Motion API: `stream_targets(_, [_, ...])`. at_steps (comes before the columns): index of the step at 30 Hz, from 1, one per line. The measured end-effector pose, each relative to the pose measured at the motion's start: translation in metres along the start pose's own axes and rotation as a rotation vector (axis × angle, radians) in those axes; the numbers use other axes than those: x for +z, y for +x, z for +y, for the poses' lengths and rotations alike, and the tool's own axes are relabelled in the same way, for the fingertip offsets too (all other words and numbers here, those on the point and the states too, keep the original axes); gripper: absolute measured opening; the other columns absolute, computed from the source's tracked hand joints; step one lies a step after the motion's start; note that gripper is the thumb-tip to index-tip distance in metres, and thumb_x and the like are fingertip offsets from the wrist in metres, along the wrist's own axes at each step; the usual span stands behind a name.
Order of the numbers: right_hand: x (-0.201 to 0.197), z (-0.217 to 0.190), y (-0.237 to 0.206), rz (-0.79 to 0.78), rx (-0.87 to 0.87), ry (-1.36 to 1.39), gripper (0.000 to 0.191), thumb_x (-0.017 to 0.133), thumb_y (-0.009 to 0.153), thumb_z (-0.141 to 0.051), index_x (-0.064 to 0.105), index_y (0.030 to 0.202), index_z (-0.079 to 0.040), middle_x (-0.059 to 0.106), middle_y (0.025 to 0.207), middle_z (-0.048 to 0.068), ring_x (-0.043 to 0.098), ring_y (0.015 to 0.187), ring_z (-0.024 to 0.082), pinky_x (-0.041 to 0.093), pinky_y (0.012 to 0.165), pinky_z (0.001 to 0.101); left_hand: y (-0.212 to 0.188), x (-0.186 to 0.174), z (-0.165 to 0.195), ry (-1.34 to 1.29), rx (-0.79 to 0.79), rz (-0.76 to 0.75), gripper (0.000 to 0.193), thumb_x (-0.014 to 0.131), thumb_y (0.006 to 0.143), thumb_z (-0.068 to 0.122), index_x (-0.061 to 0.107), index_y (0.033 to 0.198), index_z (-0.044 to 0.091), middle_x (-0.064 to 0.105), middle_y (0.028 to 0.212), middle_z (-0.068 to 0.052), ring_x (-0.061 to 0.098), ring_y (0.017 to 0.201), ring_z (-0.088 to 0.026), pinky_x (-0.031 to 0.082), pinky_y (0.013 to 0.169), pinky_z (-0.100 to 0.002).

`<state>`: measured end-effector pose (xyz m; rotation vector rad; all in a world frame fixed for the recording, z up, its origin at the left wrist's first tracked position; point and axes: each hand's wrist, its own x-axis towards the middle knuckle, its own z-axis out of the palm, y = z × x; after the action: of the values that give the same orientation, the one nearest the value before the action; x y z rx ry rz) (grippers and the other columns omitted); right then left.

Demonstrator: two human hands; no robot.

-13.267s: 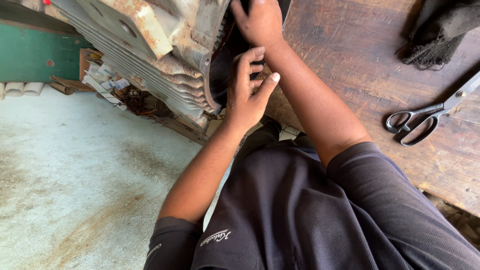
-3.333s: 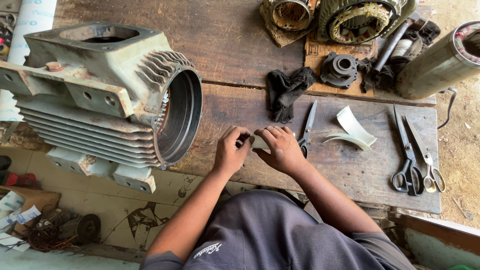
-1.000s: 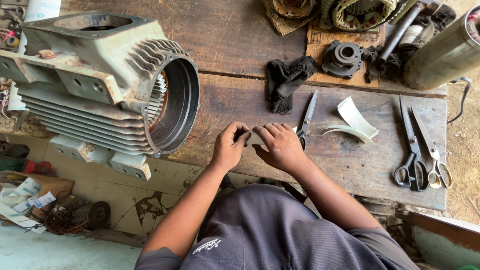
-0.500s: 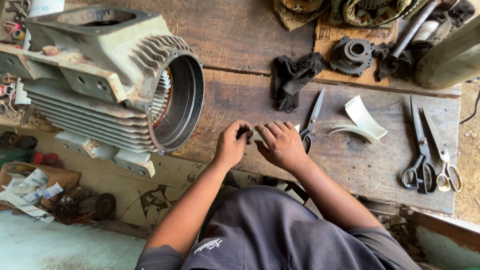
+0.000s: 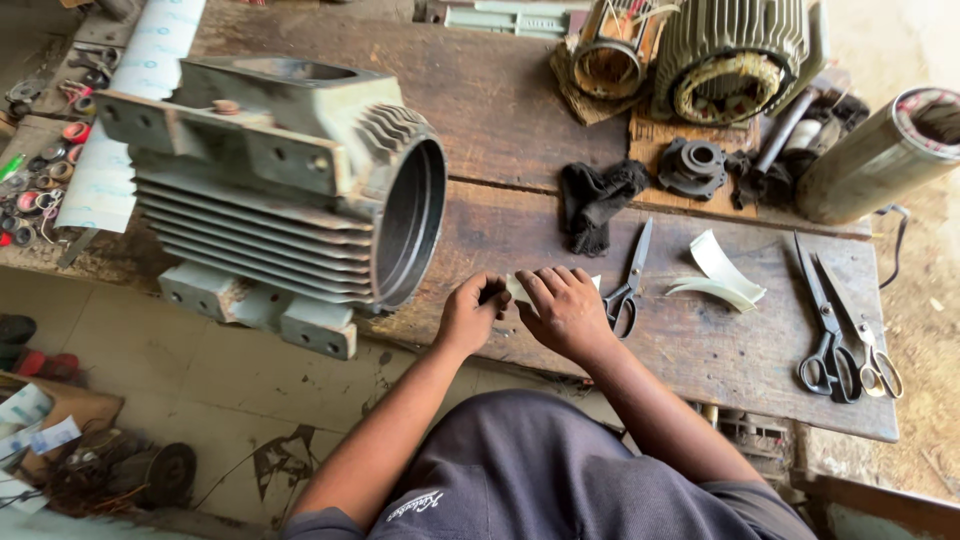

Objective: The person cuts strips of white insulating paper with scissors and fits them into the slots of an electric motor stator housing on the workbench, pressing each strip into place inside the motor bore one at a time.

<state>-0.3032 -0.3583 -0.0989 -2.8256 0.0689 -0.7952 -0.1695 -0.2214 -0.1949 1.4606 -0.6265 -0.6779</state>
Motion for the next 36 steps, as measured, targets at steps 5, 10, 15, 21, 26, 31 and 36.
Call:
stream_targets(5, [0.003,-0.043,0.001,-0.052,0.053,-0.016,0.049,0.08,0.077,-0.027,0.065,0.12,-0.009,0.07,0.1,0.008,0.066,0.092,0.028,0.048,0.079,0.0421,-0.024,-0.025,0.007,-0.068,-0.031,0.034,0.006,0.069,0.093,0.002,0.068,0.099,0.002,0.068,0.08,-0.001,0.062,0.067,-0.009,0.052,0.058,-0.027])
stream_targets(10, [0.007,-0.089,-0.006,-0.089,0.137,0.023,0.056,0.081,0.077,-0.03,0.063,0.124,-0.006,0.071,0.104,0.012,0.067,0.097,0.032,0.051,0.084,0.0441,-0.059,-0.056,0.027,0.097,0.039,-0.017,0.007,0.071,0.096,0.01,0.071,0.097,0.003,0.071,0.079,-0.003,0.064,0.068,-0.008,0.051,0.061,-0.026])
stream_targets(15, [0.012,-0.127,-0.02,-0.127,0.243,0.059,0.058,0.084,0.075,-0.033,0.064,0.122,-0.007,0.073,0.108,0.013,0.069,0.1,0.033,0.052,0.084,0.0457,-0.088,-0.074,0.035,0.105,0.115,-0.043,0.011,0.072,0.091,0.011,0.071,0.098,0.003,0.075,0.085,-0.002,0.07,0.077,-0.008,0.056,0.069,-0.027])
stream_targets(21, [0.014,-0.159,-0.035,-0.129,0.33,0.047,0.057,0.084,0.072,-0.031,0.065,0.12,-0.007,0.073,0.104,0.013,0.069,0.099,0.034,0.053,0.085,0.0456,-0.107,-0.083,0.021,0.076,0.076,-0.078,0.013,0.074,0.09,0.01,0.073,0.1,0.002,0.076,0.088,-0.002,0.069,0.08,-0.009,0.056,0.072,-0.027])
stream_targets(26, [0.013,-0.176,-0.039,-0.155,0.35,0.045,0.055,0.083,0.074,-0.029,0.065,0.12,-0.006,0.073,0.105,0.013,0.069,0.098,0.034,0.054,0.083,0.0455,-0.111,-0.088,0.004,-0.042,0.075,-0.131,0.011,0.076,0.089,0.008,0.072,0.098,0.002,0.074,0.086,-0.001,0.066,0.078,-0.007,0.055,0.071,-0.026])
stream_targets(31, [0.009,-0.19,-0.034,-0.134,0.325,0.061,0.052,0.083,0.075,-0.03,0.066,0.118,-0.007,0.073,0.103,0.013,0.07,0.096,0.034,0.055,0.081,0.0451,-0.116,-0.093,-0.003,-0.138,0.138,-0.15,0.008,0.075,0.091,0.004,0.072,0.098,0.003,0.073,0.088,0.0,0.065,0.08,-0.006,0.055,0.073,-0.024])
stream_targets(36, [0.006,-0.199,-0.025,-0.164,0.331,0.021,0.053,0.084,0.074,-0.029,0.066,0.119,-0.007,0.073,0.102,0.013,0.07,0.096,0.034,0.055,0.081,0.0458,-0.119,-0.094,0.001,-0.382,-0.025,-0.188,0.01,0.071,0.093,0.002,0.071,0.102,0.004,0.069,0.084,0.001,0.063,0.072,-0.007,0.055,0.065,-0.025])
